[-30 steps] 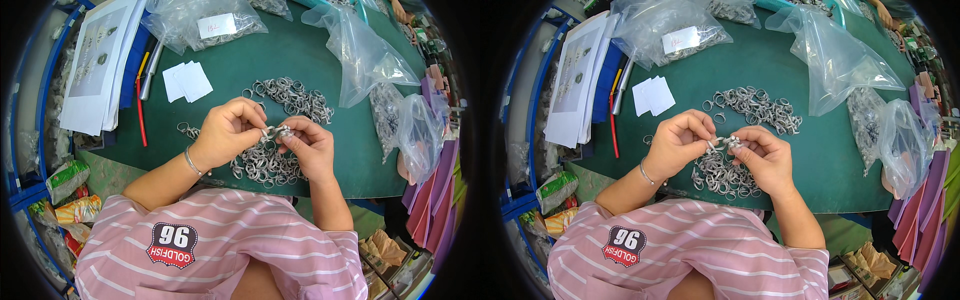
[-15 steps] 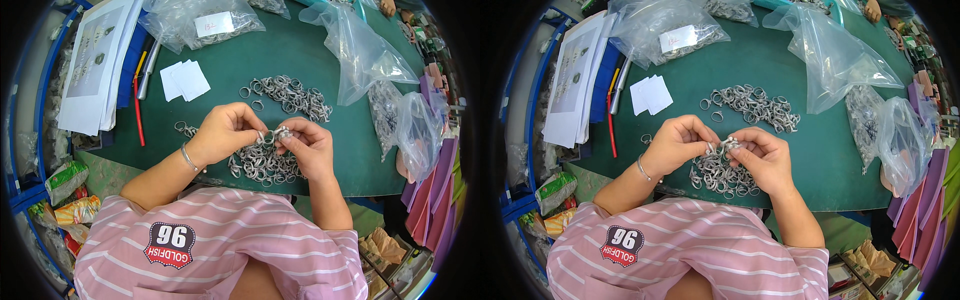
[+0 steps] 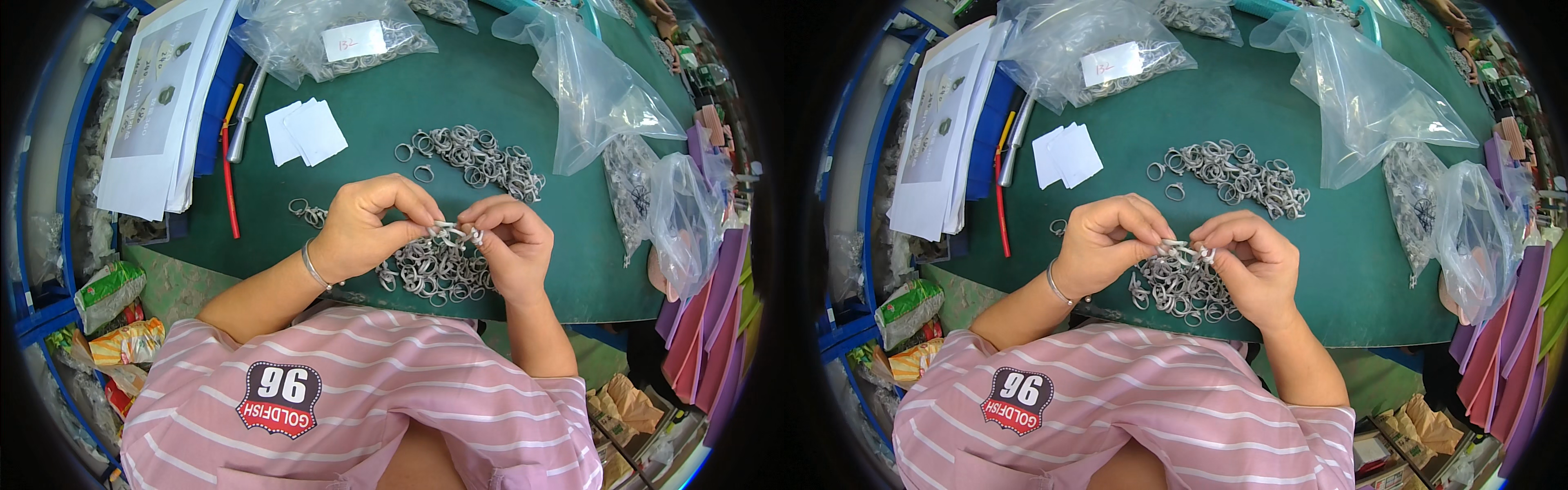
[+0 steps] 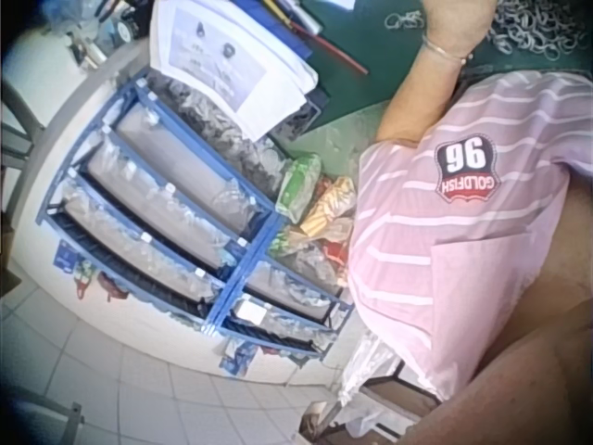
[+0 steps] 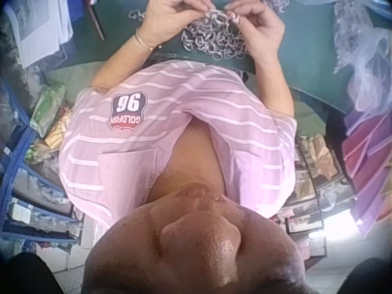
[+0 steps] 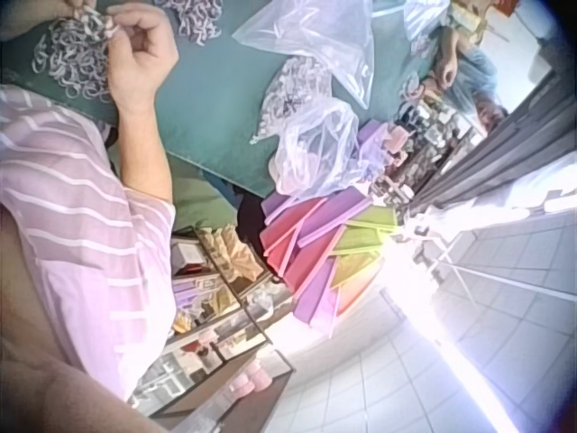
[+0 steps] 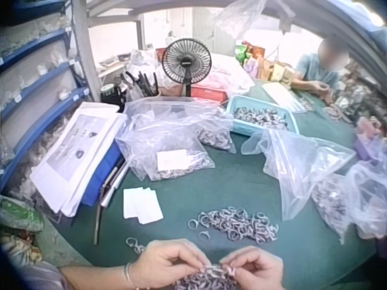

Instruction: The person assembles small metal rings and clasps by hand, picking up individual components from a pile on a green desk and joining them together.

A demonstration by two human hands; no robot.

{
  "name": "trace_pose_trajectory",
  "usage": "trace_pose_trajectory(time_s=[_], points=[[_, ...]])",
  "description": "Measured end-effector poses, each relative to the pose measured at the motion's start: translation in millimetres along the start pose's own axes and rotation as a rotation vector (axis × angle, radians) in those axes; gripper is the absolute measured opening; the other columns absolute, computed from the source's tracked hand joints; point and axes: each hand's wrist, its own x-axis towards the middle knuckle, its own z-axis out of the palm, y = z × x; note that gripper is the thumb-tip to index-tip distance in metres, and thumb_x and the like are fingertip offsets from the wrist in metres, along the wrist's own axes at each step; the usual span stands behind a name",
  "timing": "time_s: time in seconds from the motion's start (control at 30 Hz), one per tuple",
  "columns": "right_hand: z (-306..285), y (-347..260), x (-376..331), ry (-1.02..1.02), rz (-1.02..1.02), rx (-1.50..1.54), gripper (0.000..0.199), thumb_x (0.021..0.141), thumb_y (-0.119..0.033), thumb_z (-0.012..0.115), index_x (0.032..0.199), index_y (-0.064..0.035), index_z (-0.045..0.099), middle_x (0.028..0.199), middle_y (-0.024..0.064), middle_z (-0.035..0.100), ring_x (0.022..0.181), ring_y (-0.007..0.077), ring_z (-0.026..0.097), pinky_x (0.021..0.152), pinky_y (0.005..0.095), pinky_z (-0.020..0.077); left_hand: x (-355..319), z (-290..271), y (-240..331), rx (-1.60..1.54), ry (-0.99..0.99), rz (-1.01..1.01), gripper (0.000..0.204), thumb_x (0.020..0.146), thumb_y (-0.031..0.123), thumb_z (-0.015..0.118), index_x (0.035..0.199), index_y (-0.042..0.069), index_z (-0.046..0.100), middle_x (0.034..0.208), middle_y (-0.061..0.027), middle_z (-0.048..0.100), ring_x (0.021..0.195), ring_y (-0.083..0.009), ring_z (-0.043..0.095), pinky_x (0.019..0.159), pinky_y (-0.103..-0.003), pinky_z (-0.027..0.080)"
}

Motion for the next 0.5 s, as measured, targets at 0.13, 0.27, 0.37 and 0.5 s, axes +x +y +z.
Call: trace_pose_trajectory(time_s=[0.13, 0.27, 0.37, 0.5], points=[[2, -11, 9, -0.249, 0.057, -0.531, 0.020, 0.072, 0.013, 0.058, 0.085, -0.0011, 0.065, 0.085, 0.0102, 0.064, 0.078, 0.0214, 0.063, 0.064, 0.0289, 0.0483, -7, -11, 6, 0.408, -0.111, -0.080, 0.018, 0.072, -0.010, 0.066, 0.086, 0.001, 0.062, 0.089, -0.0117, 0.066, 0.081, -0.0188, 0.063, 0.072, -0.029, 0.051], [11, -6, 23, -0.182, -0.011, -0.859, 0.003, 0.079, 0.001, 0.060, 0.082, 0.0011, 0.062, 0.080, 0.0178, 0.063, 0.072, 0.0338, 0.063, 0.062, 0.0379, 0.0501, -15, -14, 5, 0.639, -0.188, -0.138, 0.018, 0.072, -0.007, 0.060, 0.087, 0.002, 0.061, 0.092, -0.0116, 0.063, 0.084, -0.0241, 0.062, 0.074, -0.033, 0.050], [19, 14, 46, -0.089, -0.102, -1.209, 0.013, 0.081, -0.009, 0.062, 0.074, 0.0011, 0.057, 0.077, 0.0193, 0.061, 0.069, 0.0368, 0.063, 0.060, 0.0425, 0.0509, -12, -10, 4, 0.692, -0.209, -0.059, 0.019, 0.071, -0.007, 0.057, 0.087, 0.002, 0.059, 0.096, -0.0120, 0.060, 0.089, -0.0293, 0.059, 0.078, -0.036, 0.049], [16, 26, 51, -0.176, -0.113, -1.369, 0.020, 0.084, -0.016, 0.061, 0.072, -0.0003, 0.056, 0.072, 0.0177, 0.060, 0.065, 0.0356, 0.063, 0.059, 0.0430, 0.0518, -6, -12, 4, 0.686, -0.208, -0.052, 0.019, 0.071, -0.006, 0.058, 0.088, 0.002, 0.059, 0.095, -0.0108, 0.058, 0.087, -0.0274, 0.059, 0.076, -0.035, 0.049]])
